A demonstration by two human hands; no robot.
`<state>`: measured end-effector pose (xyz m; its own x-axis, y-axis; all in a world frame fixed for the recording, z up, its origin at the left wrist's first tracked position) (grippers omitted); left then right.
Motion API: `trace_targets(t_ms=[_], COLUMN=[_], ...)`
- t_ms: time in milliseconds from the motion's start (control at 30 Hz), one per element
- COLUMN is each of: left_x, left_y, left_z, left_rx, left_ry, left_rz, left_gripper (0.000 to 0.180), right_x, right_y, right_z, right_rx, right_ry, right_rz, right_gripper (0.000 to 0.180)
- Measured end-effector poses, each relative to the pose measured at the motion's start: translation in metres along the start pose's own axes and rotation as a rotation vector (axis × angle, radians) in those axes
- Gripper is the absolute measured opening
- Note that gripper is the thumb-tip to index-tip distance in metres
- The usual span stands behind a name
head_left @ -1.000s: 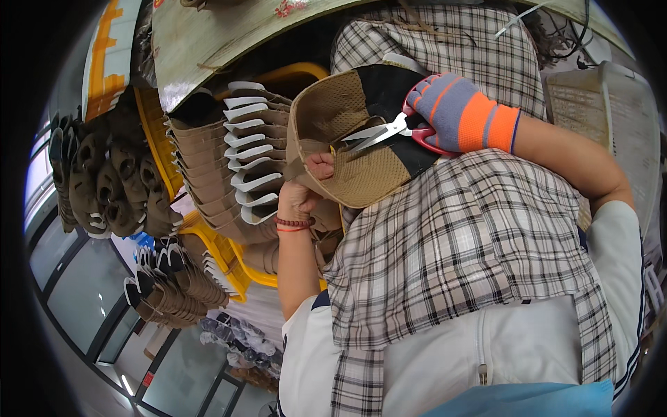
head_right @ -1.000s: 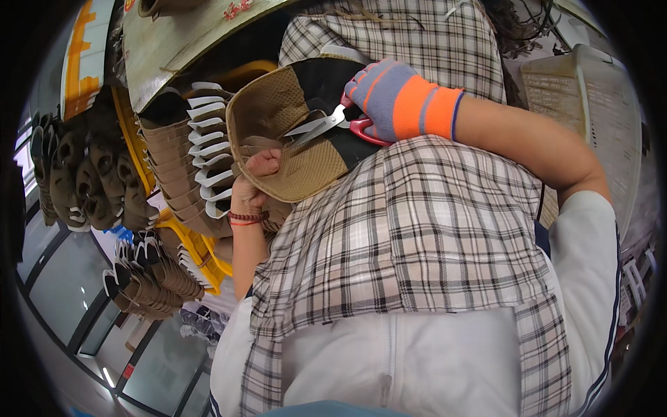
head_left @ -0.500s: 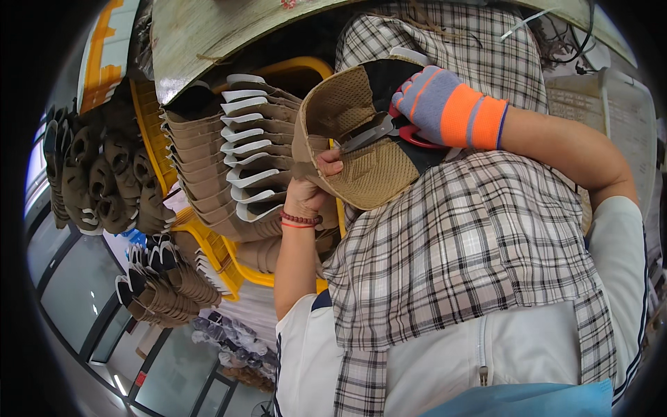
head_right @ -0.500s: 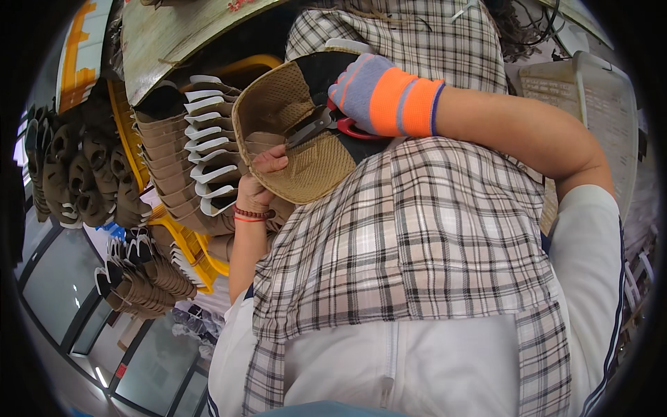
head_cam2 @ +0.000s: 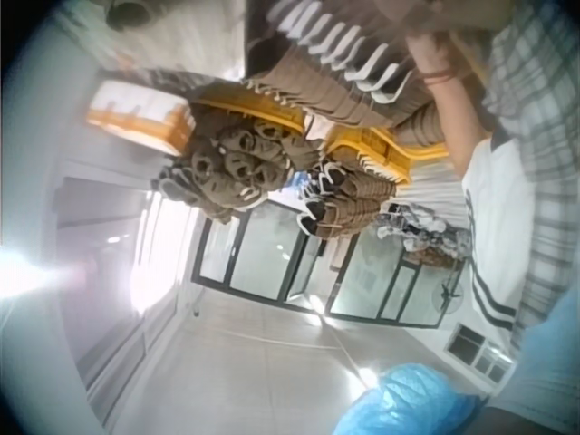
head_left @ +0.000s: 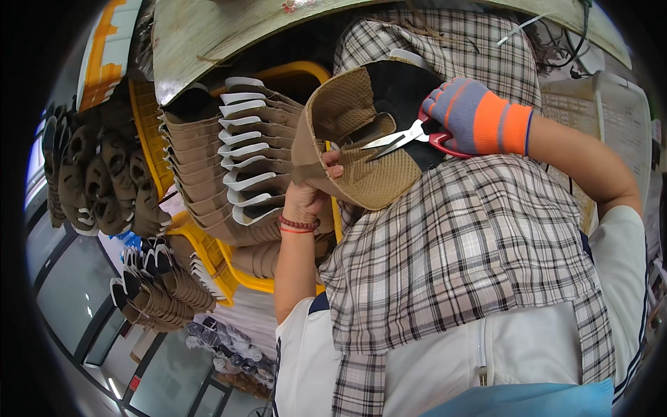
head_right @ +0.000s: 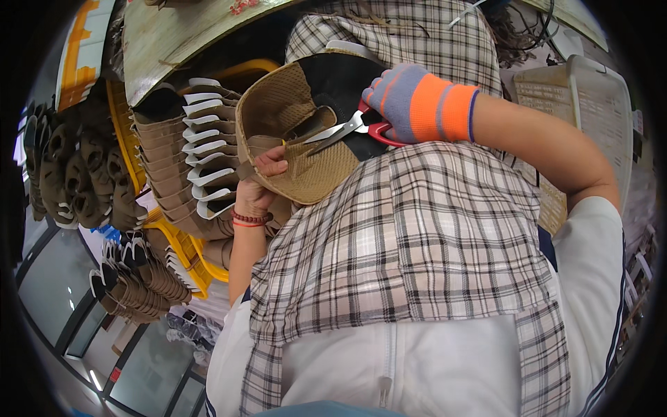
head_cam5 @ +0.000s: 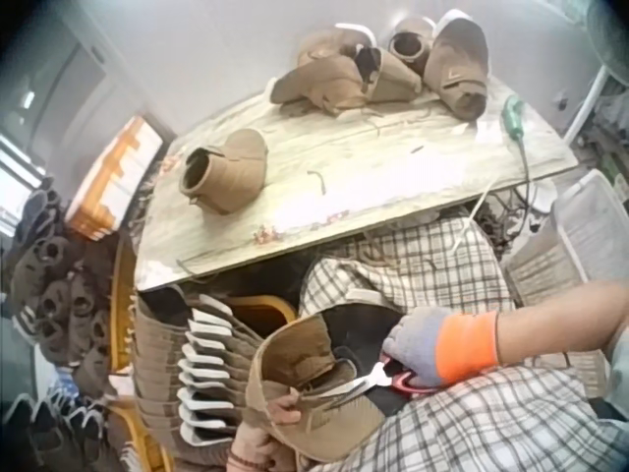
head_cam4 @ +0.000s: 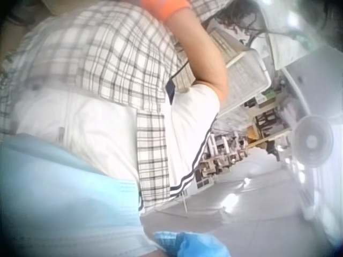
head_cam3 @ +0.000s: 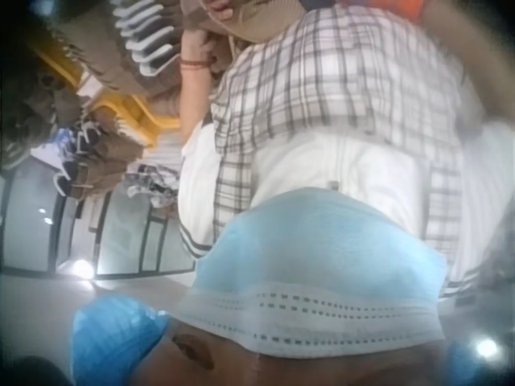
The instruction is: The person repeatedly picks up brown shoe uppers from a yellow bin and uses red-handled scissors to trim the inner lining or excess material. After trimming each unit, the person places it on the workbench and retrieves another from the bin.
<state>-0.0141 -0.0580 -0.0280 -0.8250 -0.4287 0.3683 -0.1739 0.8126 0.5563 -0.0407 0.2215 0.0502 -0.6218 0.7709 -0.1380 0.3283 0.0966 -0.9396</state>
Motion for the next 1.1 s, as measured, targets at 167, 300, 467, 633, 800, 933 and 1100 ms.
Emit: trace_targets(t_ms=[167,300,467,633,800,933,1100], left_x=[-0.001,-0.002,-0.003,-0.005,-0.003,-0.007,-0.009], left_y=[-0.006,-0.003,0.001,-0.001,0.008,0.003,0.004], left_z=[-0.002,-0.001,-0.003,0.000,-0.004,0.000,0.004], left_rx=[0.016,0.023,0.031,0.024,0.022,0.023,-0.002], left_ry=[0.009,0.041,0.092,0.090,0.100,0.108,0.071], left_rz=[0.020,0.053,0.028,0.028,0.031,0.011,-0.026], left_gripper=[0.044,0.046,0.046,0.045,0.044,0.044,0.044], right_x=[0.012,0.027,0.026,0.021,0.009,0.002,-0.004], right_y=[0.004,-0.002,-0.003,-0.002,-0.004,-0.011,-0.016], right_z=[-0.006,-0.020,-0.015,-0.007,0.018,0.023,0.025], right_rx=[-0.028,-0.022,-0.024,-0.087,-0.151,-0.174,-0.225], right_ry=[0.087,0.204,0.171,0.098,0.054,0.042,0.064], right_rz=[0.081,0.165,0.201,0.162,0.066,0.124,0.126], right_gripper=[0.030,0.046,0.066,0.064,0.049,0.051,0.055])
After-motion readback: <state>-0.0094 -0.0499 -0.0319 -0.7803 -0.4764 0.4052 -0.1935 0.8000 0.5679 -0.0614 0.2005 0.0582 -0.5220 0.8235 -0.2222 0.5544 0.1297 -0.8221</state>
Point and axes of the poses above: each hand's wrist, its own z-axis towards the middle knuckle, its own y-axis out of the palm, x = y × z, the point moved 6 cm from there along z, towards the middle knuckle, and after that the axes turned 10 degrees about -z, right-handed, at the moved point
